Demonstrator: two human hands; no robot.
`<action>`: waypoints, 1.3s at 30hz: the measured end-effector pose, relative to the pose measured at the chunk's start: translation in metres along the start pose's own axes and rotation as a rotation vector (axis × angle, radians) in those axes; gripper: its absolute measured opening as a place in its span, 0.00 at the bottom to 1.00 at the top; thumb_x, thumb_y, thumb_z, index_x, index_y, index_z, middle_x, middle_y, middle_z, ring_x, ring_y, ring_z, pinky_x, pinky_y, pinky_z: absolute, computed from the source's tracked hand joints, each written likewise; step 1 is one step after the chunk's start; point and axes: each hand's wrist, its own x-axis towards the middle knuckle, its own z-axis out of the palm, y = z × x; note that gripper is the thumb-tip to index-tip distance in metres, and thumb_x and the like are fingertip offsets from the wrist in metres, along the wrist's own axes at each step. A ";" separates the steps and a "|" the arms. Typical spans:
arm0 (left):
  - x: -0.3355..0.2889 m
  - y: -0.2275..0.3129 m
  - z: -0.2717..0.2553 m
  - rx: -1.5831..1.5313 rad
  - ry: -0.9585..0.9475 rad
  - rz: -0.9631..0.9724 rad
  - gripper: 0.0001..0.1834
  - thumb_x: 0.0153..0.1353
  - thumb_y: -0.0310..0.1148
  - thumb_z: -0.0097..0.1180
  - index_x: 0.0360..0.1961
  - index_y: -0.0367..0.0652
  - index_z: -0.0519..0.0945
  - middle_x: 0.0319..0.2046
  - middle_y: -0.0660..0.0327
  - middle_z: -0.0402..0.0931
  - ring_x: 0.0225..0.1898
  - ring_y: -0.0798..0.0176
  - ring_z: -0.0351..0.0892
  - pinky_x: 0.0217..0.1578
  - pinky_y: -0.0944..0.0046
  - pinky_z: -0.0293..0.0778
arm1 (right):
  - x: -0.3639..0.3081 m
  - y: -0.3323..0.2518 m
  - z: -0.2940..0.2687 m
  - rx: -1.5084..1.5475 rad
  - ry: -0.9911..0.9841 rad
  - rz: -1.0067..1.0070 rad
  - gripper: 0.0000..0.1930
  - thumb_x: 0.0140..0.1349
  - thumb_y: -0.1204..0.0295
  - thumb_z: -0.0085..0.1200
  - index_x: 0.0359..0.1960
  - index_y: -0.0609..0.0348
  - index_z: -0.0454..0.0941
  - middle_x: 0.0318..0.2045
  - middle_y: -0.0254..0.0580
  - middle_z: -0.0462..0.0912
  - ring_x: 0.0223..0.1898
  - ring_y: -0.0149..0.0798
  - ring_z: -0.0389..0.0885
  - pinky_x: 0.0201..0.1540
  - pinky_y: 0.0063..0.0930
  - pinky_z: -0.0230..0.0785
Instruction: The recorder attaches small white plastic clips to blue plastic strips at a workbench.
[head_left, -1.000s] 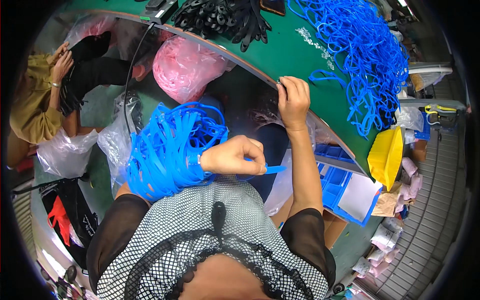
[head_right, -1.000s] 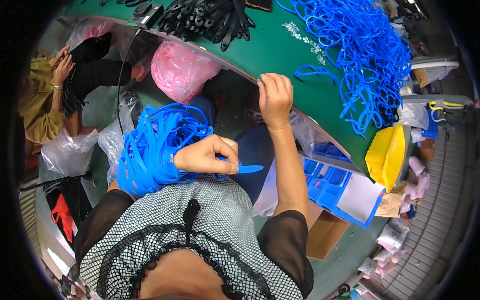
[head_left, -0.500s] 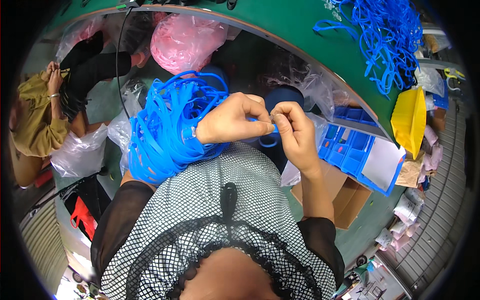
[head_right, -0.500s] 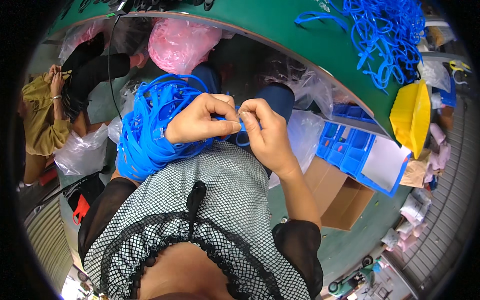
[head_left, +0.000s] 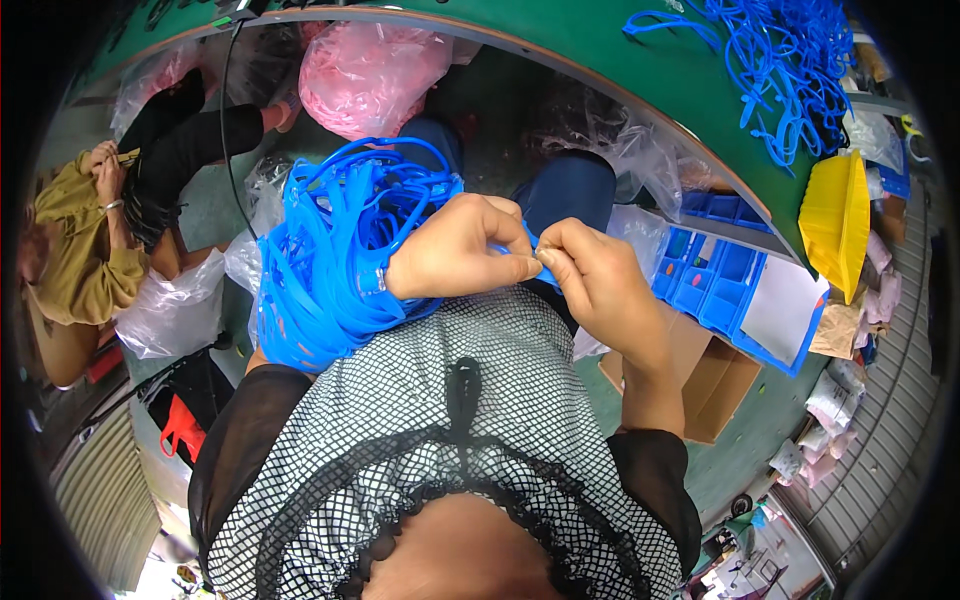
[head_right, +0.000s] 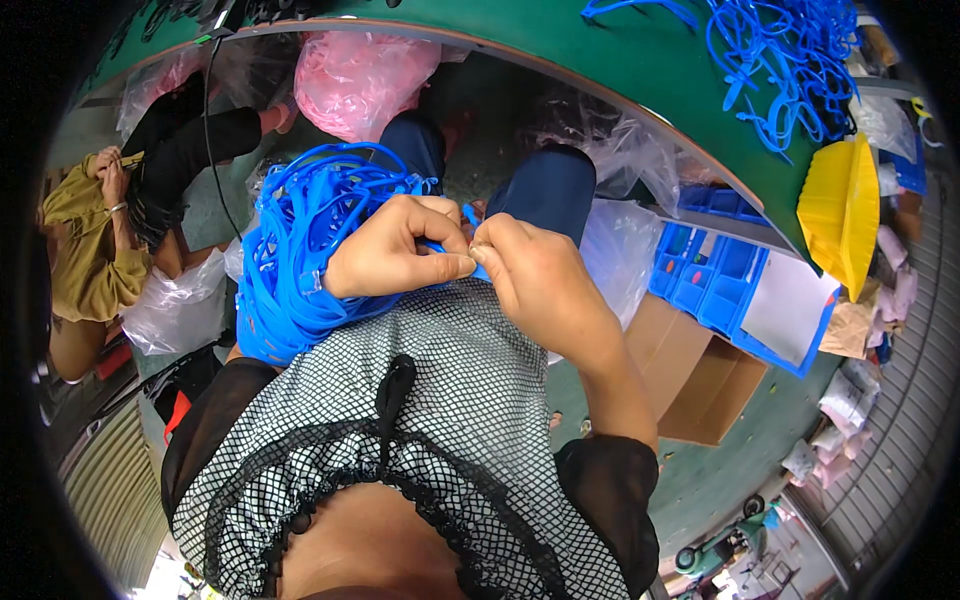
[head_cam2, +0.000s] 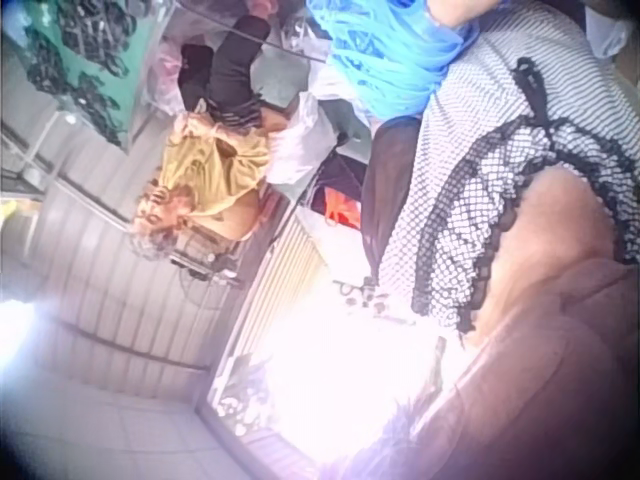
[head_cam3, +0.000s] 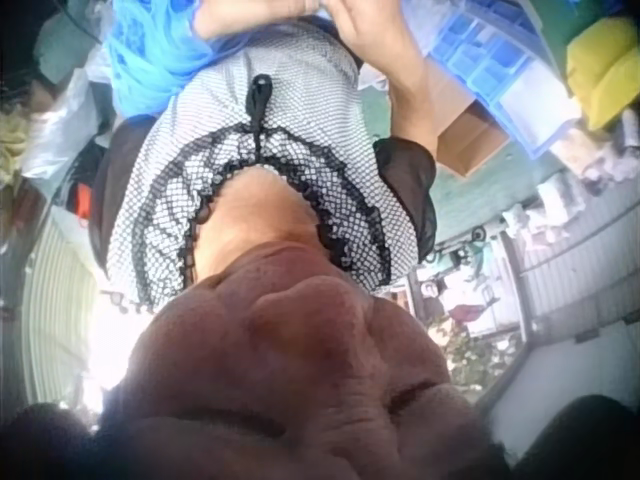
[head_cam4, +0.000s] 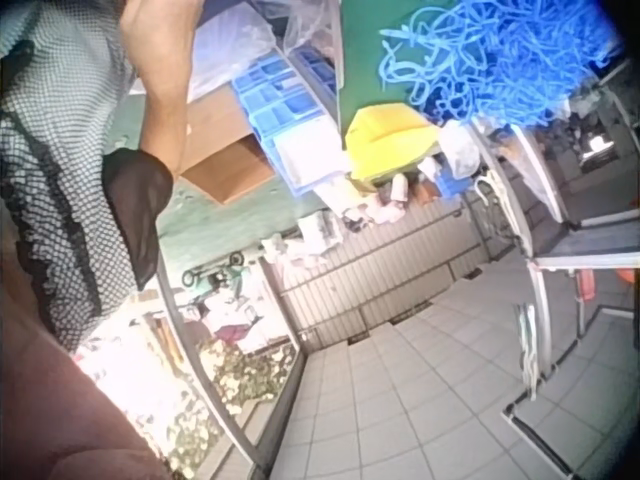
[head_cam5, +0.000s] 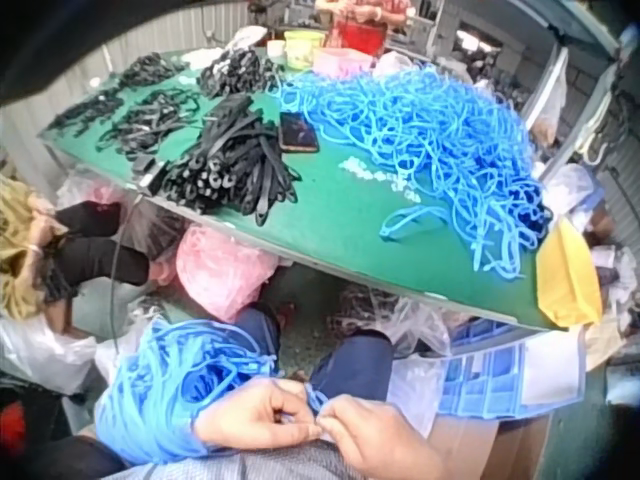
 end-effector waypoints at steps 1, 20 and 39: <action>-0.001 0.000 0.000 0.036 0.013 -0.006 0.07 0.47 0.31 0.60 0.22 0.37 0.81 0.21 0.60 0.73 0.26 0.67 0.74 0.27 0.68 0.68 | 0.000 0.001 0.000 0.003 -0.025 0.002 0.05 0.56 0.76 0.50 0.32 0.65 0.71 0.23 0.47 0.75 0.24 0.44 0.76 0.29 0.33 0.67; -0.001 0.005 -0.014 -0.119 -0.120 -0.004 0.07 0.51 0.29 0.58 0.27 0.35 0.80 0.25 0.62 0.71 0.29 0.71 0.71 0.29 0.71 0.67 | -0.008 0.004 0.005 0.270 0.073 0.070 0.03 0.56 0.79 0.51 0.30 0.66 0.73 0.24 0.39 0.75 0.25 0.30 0.73 0.29 0.22 0.65; 0.000 0.003 -0.003 -0.462 -0.021 0.005 0.05 0.53 0.22 0.54 0.32 0.34 0.77 0.30 0.61 0.73 0.35 0.68 0.72 0.36 0.69 0.68 | -0.002 0.018 0.006 0.823 0.005 0.148 0.04 0.61 0.75 0.49 0.33 0.63 0.72 0.27 0.29 0.73 0.29 0.19 0.68 0.30 0.16 0.62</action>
